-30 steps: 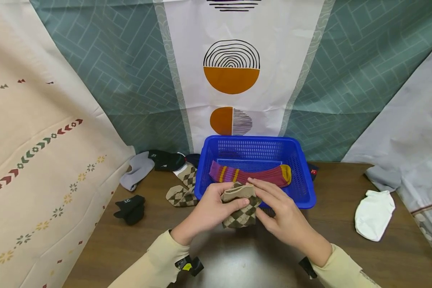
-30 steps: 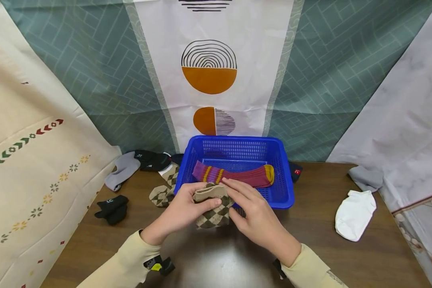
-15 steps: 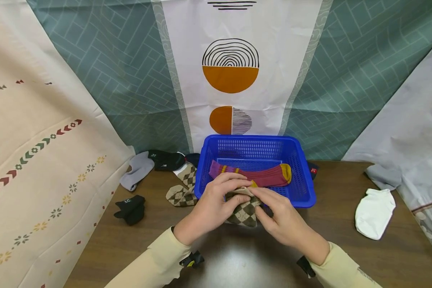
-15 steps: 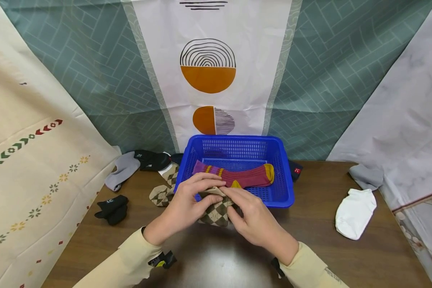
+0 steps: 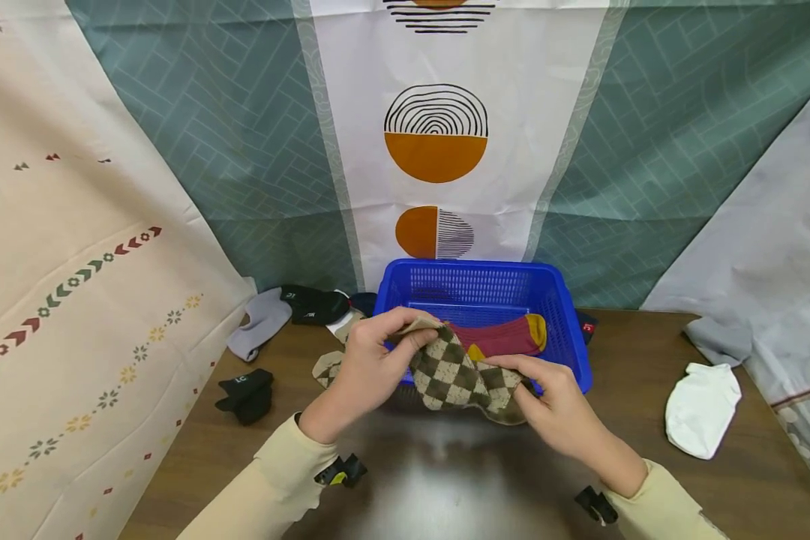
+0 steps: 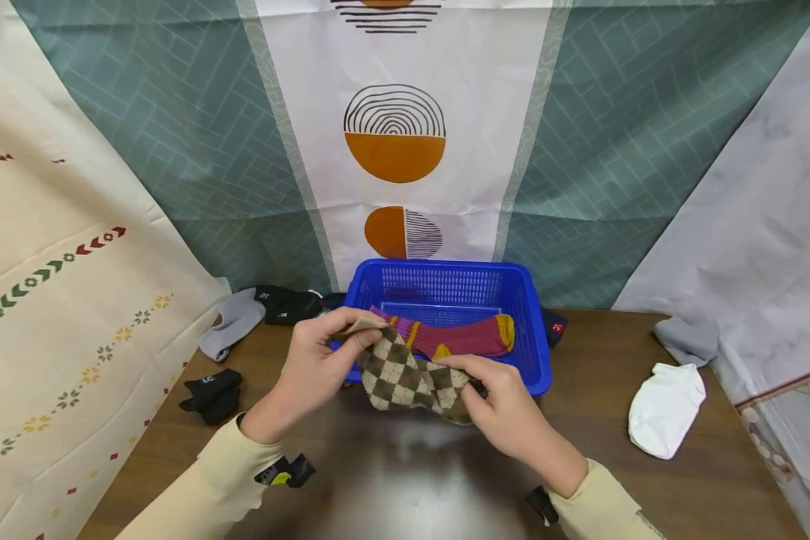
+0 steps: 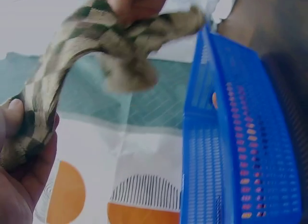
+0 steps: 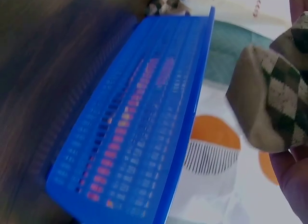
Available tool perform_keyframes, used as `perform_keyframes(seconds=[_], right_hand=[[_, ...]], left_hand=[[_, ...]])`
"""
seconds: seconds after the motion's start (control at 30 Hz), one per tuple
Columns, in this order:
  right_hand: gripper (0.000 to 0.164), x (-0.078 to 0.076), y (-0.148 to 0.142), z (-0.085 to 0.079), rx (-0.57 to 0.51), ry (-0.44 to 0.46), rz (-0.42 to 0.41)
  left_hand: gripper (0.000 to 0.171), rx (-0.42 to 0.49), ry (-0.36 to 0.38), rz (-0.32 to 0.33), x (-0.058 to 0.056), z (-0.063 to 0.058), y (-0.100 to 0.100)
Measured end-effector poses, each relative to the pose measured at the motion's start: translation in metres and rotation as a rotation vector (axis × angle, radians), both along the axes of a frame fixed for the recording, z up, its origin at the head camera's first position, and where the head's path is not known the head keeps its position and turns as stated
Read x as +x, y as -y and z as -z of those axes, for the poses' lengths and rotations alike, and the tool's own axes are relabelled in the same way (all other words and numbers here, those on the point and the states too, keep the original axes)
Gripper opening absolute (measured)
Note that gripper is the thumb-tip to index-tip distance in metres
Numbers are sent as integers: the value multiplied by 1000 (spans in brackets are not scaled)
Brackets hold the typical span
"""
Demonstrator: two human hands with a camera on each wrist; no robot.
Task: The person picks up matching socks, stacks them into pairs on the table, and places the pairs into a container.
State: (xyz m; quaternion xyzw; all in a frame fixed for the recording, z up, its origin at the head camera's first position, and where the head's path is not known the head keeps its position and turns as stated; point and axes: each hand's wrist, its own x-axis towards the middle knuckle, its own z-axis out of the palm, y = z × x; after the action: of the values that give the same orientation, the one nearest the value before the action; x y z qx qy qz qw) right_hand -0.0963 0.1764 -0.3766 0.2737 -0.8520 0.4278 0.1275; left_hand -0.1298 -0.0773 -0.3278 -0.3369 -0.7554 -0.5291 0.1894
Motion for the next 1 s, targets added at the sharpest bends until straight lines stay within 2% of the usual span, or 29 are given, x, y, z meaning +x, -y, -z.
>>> perform_keyframes(seconds=[0.17, 0.27, 0.43, 0.5, 0.63, 0.7, 0.77, 0.9, 1.0], right_hand=[[38, -5, -21, -4, -9, 115, 17], [24, -7, -31, -2, 31, 144, 31], [14, -8, -43, 2, 58, 253, 6], [14, -8, -46, 1, 55, 319, -26], [20, -6, -55, 0, 75, 398, -77], [23, -4, -61, 1, 73, 422, -98], [26, -1, -65, 3, 65, 438, -114], [34, 5, -74, 9, -12, 429, -172], [26, 9, -80, 14, -64, 372, -230]], left_hand=[[14, 77, 94, -55, -8, -5, 15], [13, 89, 139, -98, -11, -4, 24], [15, 7, 191, -175, 2, -14, 33], [20, -16, 213, -177, 7, -19, 37], [23, -26, 226, -157, 4, -9, 48], [17, -6, 240, -133, 0, 1, 54], [10, -23, 246, -138, -3, 13, 61], [18, -101, 304, -130, -3, 34, 75], [12, -151, 400, -121, 1, 43, 82]])
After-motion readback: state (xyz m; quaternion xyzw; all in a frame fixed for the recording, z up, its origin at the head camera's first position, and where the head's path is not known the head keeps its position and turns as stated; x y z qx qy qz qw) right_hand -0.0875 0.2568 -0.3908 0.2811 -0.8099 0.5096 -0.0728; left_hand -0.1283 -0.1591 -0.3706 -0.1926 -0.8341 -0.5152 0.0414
